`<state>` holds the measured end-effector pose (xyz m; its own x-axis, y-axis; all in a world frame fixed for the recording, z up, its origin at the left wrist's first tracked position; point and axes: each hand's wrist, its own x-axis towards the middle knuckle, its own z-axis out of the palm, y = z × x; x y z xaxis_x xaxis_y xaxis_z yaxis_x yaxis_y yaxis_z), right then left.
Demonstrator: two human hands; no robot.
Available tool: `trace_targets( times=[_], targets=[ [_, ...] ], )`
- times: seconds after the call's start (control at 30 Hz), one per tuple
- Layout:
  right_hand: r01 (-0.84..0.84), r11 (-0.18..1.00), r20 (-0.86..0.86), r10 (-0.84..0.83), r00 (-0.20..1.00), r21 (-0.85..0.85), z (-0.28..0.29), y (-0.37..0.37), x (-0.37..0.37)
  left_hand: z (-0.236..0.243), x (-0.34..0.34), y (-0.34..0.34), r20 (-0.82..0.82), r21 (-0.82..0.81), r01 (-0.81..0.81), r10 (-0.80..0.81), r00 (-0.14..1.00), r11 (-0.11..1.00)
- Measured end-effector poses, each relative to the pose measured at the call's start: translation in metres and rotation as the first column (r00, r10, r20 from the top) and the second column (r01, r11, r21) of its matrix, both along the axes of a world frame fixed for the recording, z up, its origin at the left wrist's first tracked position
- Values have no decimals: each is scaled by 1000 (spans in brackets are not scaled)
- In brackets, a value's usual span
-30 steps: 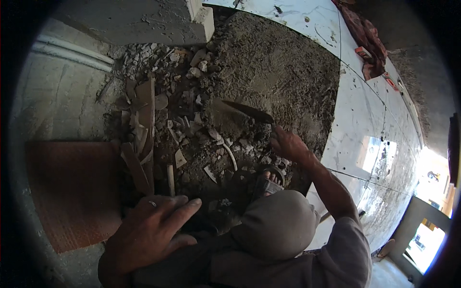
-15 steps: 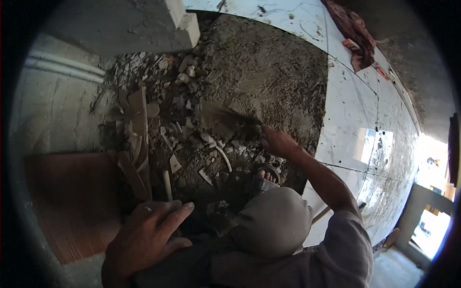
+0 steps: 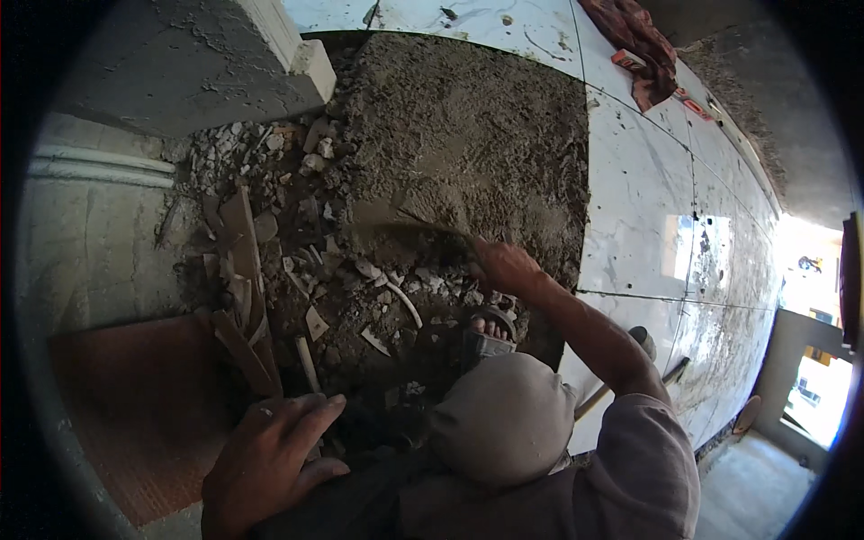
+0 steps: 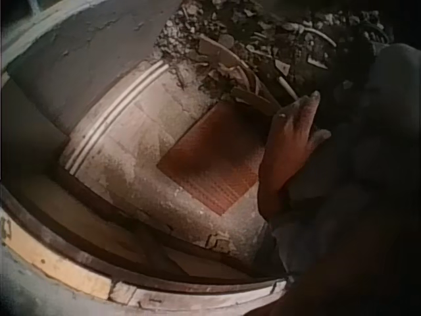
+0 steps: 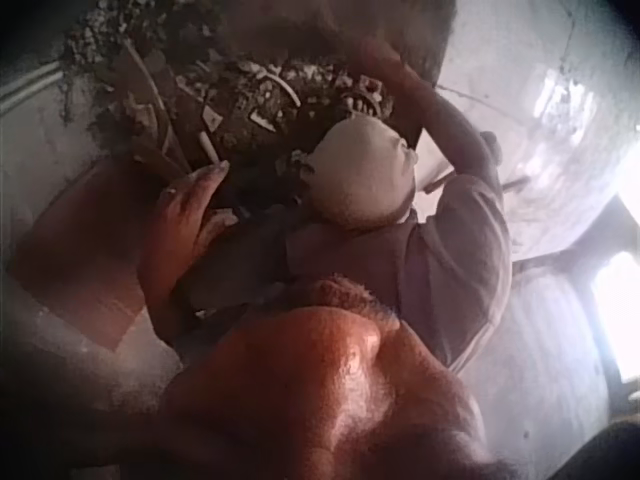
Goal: The person spreads wet mortar onto an exposed subfloor area using a trowel, incorporating pieces of broken tile and stones into the mixture by hand and with the tool.
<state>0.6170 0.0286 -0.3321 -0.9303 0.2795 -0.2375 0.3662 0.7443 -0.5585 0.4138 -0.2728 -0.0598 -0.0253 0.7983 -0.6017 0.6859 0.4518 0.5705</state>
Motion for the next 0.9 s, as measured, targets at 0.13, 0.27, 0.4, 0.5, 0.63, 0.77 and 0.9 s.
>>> trace_targets(
  times=[0.13, 0.27, 0.4, 0.5, 0.63, 0.77, 0.9],
  targets=[
    [-52, 998, 79, 55, 995, -45, 2, 11, -15, 2, 1, -11, 2, 108, -6, 5, 1000, 994],
    [114, 990, -295, -85, 952, 85, 20, 32, -13, -8, -4, -8, -13, 67, 14, -14, 1000, 998],
    [155, 966, 61, -171, 983, 208, 15, 53, -25, -6, -6, -6, 37, 35, -22, 21, 999, 999],
    [11, 976, 312, -81, 947, 219, 9, 38, -19, -6, -6, -5, 45, 9, -22, 22, 999, 1000],
    [-112, 957, 261, 40, 965, 268, 9, 30, 29, -6, -8, -6, -33, 85, -13, 16, 999, 996],
    [36, 992, 351, -77, 933, 124, 30, 15, 35, -9, -10, -12, -51, 74, -25, 29, 998, 997],
    [142, 969, 183, -179, 967, 201, -18, -32, 62, -13, -13, -10, 96, 39, -62, 58, 994, 997]
  ],
)
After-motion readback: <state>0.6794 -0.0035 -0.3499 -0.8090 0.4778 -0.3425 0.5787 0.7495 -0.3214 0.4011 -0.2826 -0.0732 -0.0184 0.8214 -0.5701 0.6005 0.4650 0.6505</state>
